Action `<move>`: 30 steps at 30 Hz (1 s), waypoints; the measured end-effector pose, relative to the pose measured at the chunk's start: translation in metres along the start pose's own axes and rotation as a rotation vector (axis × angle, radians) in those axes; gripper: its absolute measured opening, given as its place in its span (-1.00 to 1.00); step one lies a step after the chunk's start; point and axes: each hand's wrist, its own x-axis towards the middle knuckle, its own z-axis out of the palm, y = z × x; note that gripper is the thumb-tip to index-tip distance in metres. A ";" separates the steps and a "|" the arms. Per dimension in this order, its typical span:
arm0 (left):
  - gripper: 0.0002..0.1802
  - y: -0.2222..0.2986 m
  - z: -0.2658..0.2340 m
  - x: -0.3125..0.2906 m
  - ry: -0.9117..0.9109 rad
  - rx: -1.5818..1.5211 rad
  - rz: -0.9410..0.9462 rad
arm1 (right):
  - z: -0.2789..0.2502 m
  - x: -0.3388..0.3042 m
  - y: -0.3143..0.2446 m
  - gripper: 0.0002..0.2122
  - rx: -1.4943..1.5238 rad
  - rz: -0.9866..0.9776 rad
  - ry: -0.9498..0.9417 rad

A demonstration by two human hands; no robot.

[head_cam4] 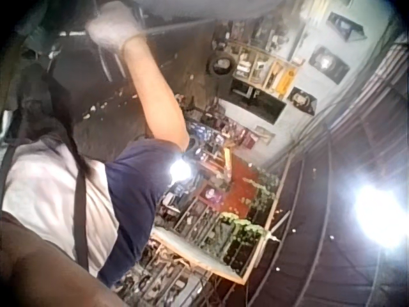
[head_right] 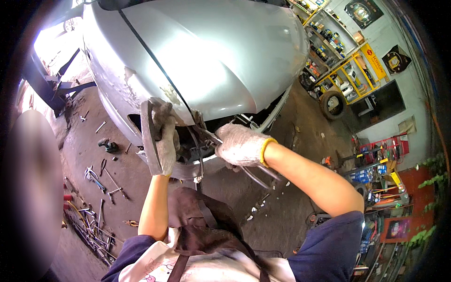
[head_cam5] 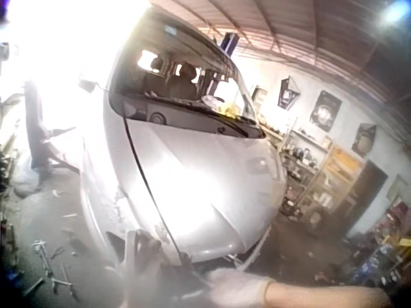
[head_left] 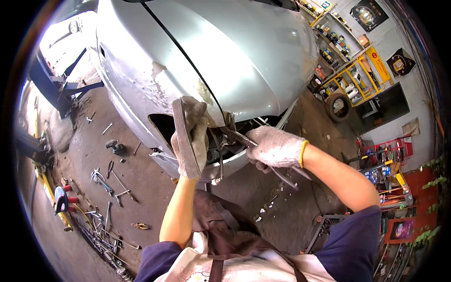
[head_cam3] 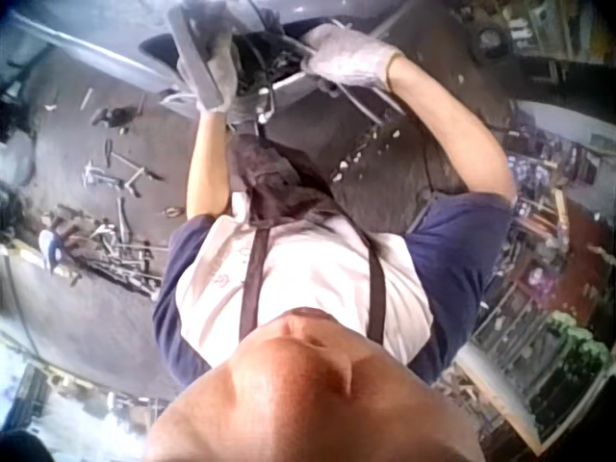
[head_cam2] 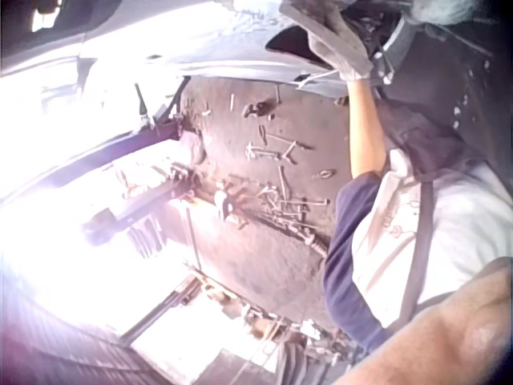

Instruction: The person works on the front of a silver car in a garage. They use a hammer and a metal tool to tap and shape the hood and front fender area, repeatedly striking the metal to smooth out dents and align the panels.

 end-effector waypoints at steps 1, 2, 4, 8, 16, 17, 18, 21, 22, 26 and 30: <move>-0.26 -0.001 -0.001 0.000 -0.001 0.001 0.024 | -0.003 0.000 0.001 -0.88 -0.043 -0.040 0.003; -0.26 -0.001 -0.001 0.001 0.001 -0.010 0.059 | -0.002 0.000 0.001 -0.89 -0.040 -0.053 0.005; -0.26 0.003 -0.004 0.002 -0.054 -0.026 0.021 | 0.002 0.002 0.004 -0.88 0.013 -0.053 0.010; -0.38 0.021 -0.007 -0.012 -0.067 0.046 0.052 | 0.019 0.015 0.030 -0.83 -0.066 -0.073 -0.060; -0.54 0.008 -0.004 -0.092 -0.183 0.074 -0.220 | 0.101 0.046 0.159 -0.86 0.537 -0.490 -0.236; -0.52 0.006 0.007 -0.097 -0.205 0.153 -0.197 | 0.109 0.051 0.183 -0.88 0.407 -0.389 -0.252; -0.46 0.003 0.018 -0.103 -0.218 0.245 -0.167 | 0.117 0.062 0.211 -0.89 0.273 -0.308 -0.272; -0.37 -0.010 0.042 -0.121 -0.236 0.267 -0.221 | 0.159 0.101 0.311 -0.78 0.194 -0.160 -0.227; -0.37 -0.017 0.052 -0.127 -0.209 0.233 -0.268 | 0.178 0.125 0.348 -0.76 0.135 -0.073 -0.193; -0.46 -0.012 0.087 -0.131 0.062 0.086 -0.500 | 0.233 0.190 0.371 -0.82 0.140 -0.045 -0.247; -0.52 -0.005 0.099 -0.135 0.061 0.172 -0.507 | 0.320 0.254 0.358 -0.83 0.013 -0.073 -0.278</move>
